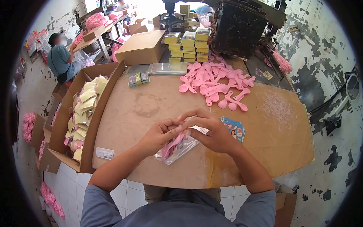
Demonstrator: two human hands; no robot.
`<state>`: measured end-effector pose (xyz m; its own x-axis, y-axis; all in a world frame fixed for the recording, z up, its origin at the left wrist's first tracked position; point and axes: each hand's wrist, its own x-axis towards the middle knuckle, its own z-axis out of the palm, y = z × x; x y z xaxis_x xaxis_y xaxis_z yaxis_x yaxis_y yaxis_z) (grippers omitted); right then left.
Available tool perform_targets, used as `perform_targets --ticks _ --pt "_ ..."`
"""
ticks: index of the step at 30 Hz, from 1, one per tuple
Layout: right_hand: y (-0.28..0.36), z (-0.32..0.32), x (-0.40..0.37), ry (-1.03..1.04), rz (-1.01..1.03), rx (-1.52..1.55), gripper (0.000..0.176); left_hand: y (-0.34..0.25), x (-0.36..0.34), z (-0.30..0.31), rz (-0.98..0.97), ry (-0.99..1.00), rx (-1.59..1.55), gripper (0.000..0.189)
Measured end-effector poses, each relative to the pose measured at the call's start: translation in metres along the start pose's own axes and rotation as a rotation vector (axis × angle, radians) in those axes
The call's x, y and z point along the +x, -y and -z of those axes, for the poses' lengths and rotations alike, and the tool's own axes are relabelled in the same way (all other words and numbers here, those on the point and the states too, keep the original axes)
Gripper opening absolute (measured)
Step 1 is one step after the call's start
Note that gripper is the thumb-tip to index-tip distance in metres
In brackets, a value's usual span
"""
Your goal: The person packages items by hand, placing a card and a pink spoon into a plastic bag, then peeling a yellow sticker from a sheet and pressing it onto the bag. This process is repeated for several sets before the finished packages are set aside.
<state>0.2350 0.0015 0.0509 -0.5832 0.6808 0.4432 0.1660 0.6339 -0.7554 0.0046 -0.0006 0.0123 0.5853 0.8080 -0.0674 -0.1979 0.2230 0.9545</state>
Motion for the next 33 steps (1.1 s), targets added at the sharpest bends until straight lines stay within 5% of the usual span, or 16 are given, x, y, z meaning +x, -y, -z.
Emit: perform_targets --ticks 4,7,10,16,33 --pt "0.028 0.012 0.009 -0.070 0.080 -0.052 0.020 0.007 0.000 0.001 -0.187 -0.041 0.083 0.040" --pt "0.071 0.025 0.022 0.004 0.314 -0.775 0.017 0.007 0.000 -0.002 -0.369 -0.104 0.269 0.042" --pt "0.076 0.032 0.025 -0.034 0.280 -0.831 0.015 0.001 -0.005 -0.003 -0.406 -0.045 0.284 0.044" --pt "0.070 0.025 0.022 -0.003 0.039 -0.631 0.012 -0.003 -0.015 -0.016 -0.489 -0.046 0.441 0.042" --pt "0.051 -0.001 0.037 -0.110 0.253 -0.534 0.016 -0.011 -0.014 -0.022 -0.478 -0.116 0.238 0.026"
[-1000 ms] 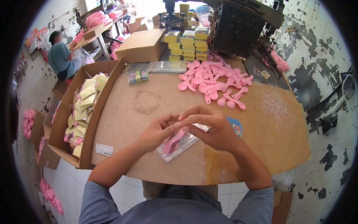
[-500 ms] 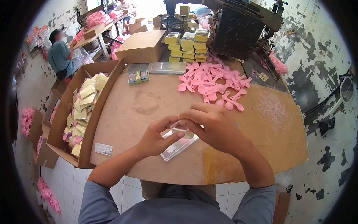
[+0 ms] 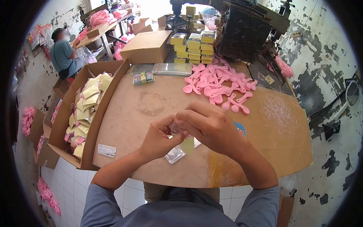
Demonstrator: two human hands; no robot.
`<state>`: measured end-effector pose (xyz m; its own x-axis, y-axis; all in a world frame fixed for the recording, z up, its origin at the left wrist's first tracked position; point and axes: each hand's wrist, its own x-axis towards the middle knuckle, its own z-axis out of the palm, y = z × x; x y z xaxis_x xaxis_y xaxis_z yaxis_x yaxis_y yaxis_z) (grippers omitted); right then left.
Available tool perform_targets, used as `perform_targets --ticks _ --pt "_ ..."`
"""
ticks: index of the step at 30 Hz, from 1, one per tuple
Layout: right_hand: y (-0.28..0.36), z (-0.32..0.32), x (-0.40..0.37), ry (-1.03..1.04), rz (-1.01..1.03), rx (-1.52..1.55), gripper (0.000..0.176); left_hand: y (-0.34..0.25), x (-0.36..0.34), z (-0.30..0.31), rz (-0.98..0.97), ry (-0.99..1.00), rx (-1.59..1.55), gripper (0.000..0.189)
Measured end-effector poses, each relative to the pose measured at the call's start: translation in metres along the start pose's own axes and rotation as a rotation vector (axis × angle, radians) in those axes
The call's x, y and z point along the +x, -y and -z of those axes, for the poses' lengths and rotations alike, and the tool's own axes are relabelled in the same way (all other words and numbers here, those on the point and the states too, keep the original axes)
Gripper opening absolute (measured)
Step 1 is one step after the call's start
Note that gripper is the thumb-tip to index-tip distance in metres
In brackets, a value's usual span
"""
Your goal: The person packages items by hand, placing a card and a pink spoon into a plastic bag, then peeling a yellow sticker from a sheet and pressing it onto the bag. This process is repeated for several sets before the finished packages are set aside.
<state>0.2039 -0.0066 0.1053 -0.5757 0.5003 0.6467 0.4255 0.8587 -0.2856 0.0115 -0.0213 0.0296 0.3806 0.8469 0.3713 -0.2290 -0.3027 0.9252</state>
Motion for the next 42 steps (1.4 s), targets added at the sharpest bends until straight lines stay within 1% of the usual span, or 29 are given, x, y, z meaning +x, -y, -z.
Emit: perform_targets --ticks 1,4,6,7,9,12,16,18,19,21,22,24,26,27,28,30,31,32,33,34,35,36,39,42 --pt "-0.001 0.000 0.000 -0.016 0.000 -0.021 0.016 0.000 0.000 0.001 0.034 0.002 -0.009 0.027" --pt "0.002 0.006 0.004 -0.003 -0.123 -0.036 0.017 -0.004 0.001 0.004 0.106 -0.004 -0.030 0.030" --pt "-0.001 0.004 0.004 -0.099 -0.031 -0.126 0.019 -0.005 0.003 0.005 0.117 -0.035 -0.042 0.031" --pt "-0.003 0.003 0.005 -0.147 0.017 -0.171 0.020 -0.005 0.003 0.006 0.096 -0.050 0.007 0.031" --pt "0.006 0.005 0.005 -0.078 0.087 -0.294 0.021 0.000 0.001 0.006 0.056 -0.082 0.104 0.033" --pt "0.009 -0.003 0.002 -0.031 0.154 -0.422 0.022 0.009 -0.001 0.009 -0.138 -0.117 0.404 0.036" --pt "0.000 -0.014 -0.005 0.014 0.245 -0.604 0.022 0.005 -0.003 0.008 -0.141 -0.054 0.692 0.039" --pt "0.000 -0.017 -0.005 0.049 0.201 -0.636 0.023 0.007 -0.004 0.008 -0.160 -0.016 0.795 0.040" --pt "0.000 -0.018 -0.005 0.067 0.177 -0.651 0.024 0.007 -0.004 0.006 -0.174 -0.026 0.769 0.039" --pt "-0.005 -0.014 -0.006 -0.006 0.063 -0.541 0.022 0.006 -0.003 0.002 -0.199 -0.043 0.718 0.038" --pt "-0.009 -0.011 -0.005 -0.043 0.009 -0.485 0.022 0.005 -0.003 0.003 -0.175 -0.033 0.672 0.036" --pt "-0.035 0.006 -0.017 -0.144 -0.115 -0.273 0.014 0.002 -0.002 0.005 -0.127 -0.020 0.579 0.033" --pt "-0.041 0.039 -0.033 -0.117 -0.554 0.415 0.009 0.000 0.001 0.008 0.084 -0.037 0.333 0.031" --pt "-0.045 0.067 -0.044 -0.011 -0.623 0.533 0.011 -0.001 0.002 0.009 0.189 -0.044 0.209 0.030" --pt "-0.053 0.096 -0.060 0.094 -0.690 0.650 0.013 0.001 0.002 0.009 0.203 -0.067 0.152 0.030" --pt "-0.094 0.134 -0.114 -0.026 -0.624 0.911 0.011 0.008 0.006 0.009 0.225 -0.105 0.038 0.030" --pt "-0.119 0.151 -0.140 -0.100 -0.644 0.980 0.010 0.009 0.007 0.010 0.241 -0.105 0.050 0.030" --pt "-0.147 0.163 -0.164 -0.201 -0.782 0.724 0.021 0.010 0.008 0.012 0.259 -0.105 0.060 0.029" --pt "-0.172 0.171 -0.189 -0.195 -0.986 0.172 0.033 0.012 0.007 0.013 0.278 -0.107 0.069 0.029" --pt "-0.192 0.172 -0.216 0.036 -1.146 -0.677 0.046 0.015 0.007 0.014 0.279 -0.104 0.047 0.029" --pt "-0.200 0.166 -0.238 0.218 -1.207 -1.138 0.059 0.018 0.008 0.014 0.279 -0.099 0.027 0.029" --pt "-0.200 0.162 -0.247 0.237 -1.180 -1.260 0.072 0.022 0.008 0.016 0.281 -0.094 0.009 0.029" --pt "-0.172 0.155 -0.224 0.006 -0.938 -1.085 0.062 0.033 0.008 0.022 0.292 -0.066 0.002 0.028" --pt "-0.134 0.123 -0.161 -0.213 -0.711 -0.739 0.051 0.024 0.011 0.022 0.348 -0.059 -0.023 0.028"
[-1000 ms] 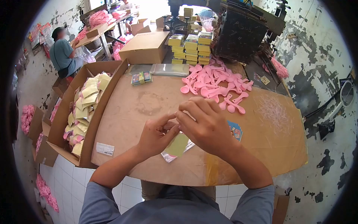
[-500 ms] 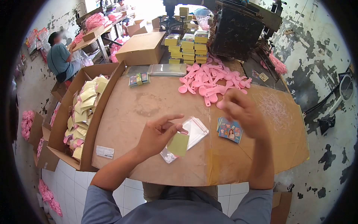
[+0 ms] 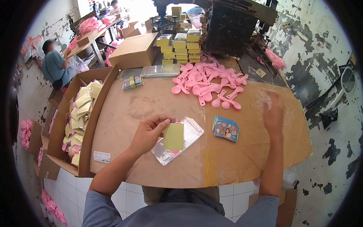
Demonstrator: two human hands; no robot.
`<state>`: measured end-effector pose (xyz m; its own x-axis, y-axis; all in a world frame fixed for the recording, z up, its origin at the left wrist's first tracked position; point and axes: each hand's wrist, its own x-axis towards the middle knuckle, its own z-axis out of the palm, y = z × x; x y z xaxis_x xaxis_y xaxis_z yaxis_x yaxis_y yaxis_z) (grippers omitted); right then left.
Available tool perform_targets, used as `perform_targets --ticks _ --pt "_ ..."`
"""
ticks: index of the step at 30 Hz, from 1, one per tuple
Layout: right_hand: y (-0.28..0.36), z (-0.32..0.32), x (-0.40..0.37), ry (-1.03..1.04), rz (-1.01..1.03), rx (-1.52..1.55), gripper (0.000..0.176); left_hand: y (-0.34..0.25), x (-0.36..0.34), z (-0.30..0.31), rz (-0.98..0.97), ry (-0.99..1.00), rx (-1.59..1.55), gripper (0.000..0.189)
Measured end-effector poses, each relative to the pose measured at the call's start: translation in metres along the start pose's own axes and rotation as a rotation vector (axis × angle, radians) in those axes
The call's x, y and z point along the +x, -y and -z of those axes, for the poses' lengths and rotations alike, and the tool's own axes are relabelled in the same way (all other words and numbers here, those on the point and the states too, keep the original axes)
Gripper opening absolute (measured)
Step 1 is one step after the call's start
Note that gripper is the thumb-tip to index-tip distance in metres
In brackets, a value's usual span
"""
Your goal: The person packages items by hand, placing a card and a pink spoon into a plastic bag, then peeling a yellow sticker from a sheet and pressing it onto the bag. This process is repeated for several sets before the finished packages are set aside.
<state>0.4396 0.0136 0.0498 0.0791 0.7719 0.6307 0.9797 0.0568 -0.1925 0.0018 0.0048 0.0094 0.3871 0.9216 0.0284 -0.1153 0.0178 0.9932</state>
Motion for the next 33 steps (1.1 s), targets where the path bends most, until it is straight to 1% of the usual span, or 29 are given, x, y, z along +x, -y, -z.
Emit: perform_targets --ticks 2,4,6,9,10,13,18,22,25,28,30,33 --pt "0.063 -0.003 -0.004 0.132 0.124 0.352 0.038 -0.002 0.000 -0.003 -0.003 -0.012 -0.020 0.027" --pt "0.123 -0.006 -0.015 0.592 -0.063 0.843 0.033 -0.002 -0.002 -0.005 -0.001 -0.025 -0.021 0.028" --pt "0.161 -0.020 -0.031 0.645 0.177 0.981 0.032 -0.001 -0.003 -0.008 0.006 -0.033 -0.003 0.028" --pt "0.184 -0.045 -0.042 0.742 0.074 1.159 0.031 0.003 -0.004 -0.011 -0.009 0.001 -0.063 0.029" --pt "0.188 -0.044 -0.038 0.840 -0.045 1.224 0.028 0.004 -0.004 -0.011 -0.014 0.000 -0.067 0.029" --pt "0.185 -0.049 -0.034 0.902 -0.131 1.386 0.025 0.006 -0.002 -0.006 -0.019 -0.008 -0.060 0.028" --pt "0.180 -0.051 -0.037 0.883 -0.213 1.417 0.023 0.009 0.001 -0.003 0.019 -0.001 -0.010 0.027" --pt "0.173 -0.062 -0.042 0.849 -0.254 1.432 0.019 0.011 0.001 -0.003 -0.010 -0.040 0.037 0.026" --pt "0.166 -0.065 -0.044 0.869 -0.276 1.468 0.015 0.013 0.001 -0.001 -0.063 -0.032 0.109 0.022" --pt "0.162 -0.066 -0.044 0.919 -0.286 1.478 0.014 0.011 0.001 0.002 -0.142 0.013 0.163 0.018" --pt "0.160 -0.069 -0.044 0.904 -0.242 1.488 0.014 0.009 0.001 0.004 -0.197 0.040 0.220 0.016" --pt "0.157 -0.068 -0.042 0.888 -0.188 1.472 0.015 0.011 0.004 0.012 -0.217 0.110 0.259 0.019"
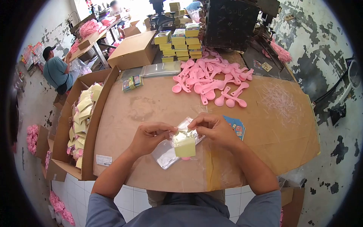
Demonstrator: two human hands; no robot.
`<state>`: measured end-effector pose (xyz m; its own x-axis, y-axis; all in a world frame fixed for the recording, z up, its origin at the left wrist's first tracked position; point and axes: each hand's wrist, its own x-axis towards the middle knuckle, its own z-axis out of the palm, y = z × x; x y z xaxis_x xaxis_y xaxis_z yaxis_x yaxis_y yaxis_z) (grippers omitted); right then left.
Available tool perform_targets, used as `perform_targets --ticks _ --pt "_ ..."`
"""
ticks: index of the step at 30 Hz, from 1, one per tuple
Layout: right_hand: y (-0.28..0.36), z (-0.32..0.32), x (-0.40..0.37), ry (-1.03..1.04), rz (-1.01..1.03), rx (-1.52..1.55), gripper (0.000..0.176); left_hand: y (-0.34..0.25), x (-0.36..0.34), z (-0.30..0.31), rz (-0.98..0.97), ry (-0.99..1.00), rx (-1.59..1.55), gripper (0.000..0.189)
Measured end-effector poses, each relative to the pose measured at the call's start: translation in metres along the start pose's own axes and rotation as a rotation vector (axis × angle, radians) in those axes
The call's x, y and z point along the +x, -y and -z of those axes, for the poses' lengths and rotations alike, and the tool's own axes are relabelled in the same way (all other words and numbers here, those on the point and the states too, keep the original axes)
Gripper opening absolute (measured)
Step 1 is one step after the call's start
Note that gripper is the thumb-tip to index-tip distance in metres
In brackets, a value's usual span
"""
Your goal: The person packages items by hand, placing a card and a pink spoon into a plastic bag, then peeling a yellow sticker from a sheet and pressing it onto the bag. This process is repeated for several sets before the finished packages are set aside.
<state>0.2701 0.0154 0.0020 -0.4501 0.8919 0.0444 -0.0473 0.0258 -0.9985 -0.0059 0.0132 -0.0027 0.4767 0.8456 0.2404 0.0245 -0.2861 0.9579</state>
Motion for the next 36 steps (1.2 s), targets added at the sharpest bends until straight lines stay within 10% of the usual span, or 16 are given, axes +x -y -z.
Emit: perform_targets --ticks 26,30,33,36 --pt "0.005 -0.009 0.000 0.103 0.004 -0.167 0.042 -0.008 0.004 -0.004 0.068 -0.144 -0.241 0.028" --pt "0.022 -0.011 -0.003 0.047 0.053 -0.099 0.041 -0.002 0.001 0.006 0.187 0.073 -0.092 0.023" --pt "0.035 0.011 -0.007 -0.064 0.126 -0.390 0.040 -0.010 0.002 0.019 0.176 -0.222 -0.151 0.023" --pt "0.050 0.047 -0.019 -0.198 0.141 -0.804 0.040 -0.018 0.008 0.046 -0.297 -0.814 -0.535 0.029"
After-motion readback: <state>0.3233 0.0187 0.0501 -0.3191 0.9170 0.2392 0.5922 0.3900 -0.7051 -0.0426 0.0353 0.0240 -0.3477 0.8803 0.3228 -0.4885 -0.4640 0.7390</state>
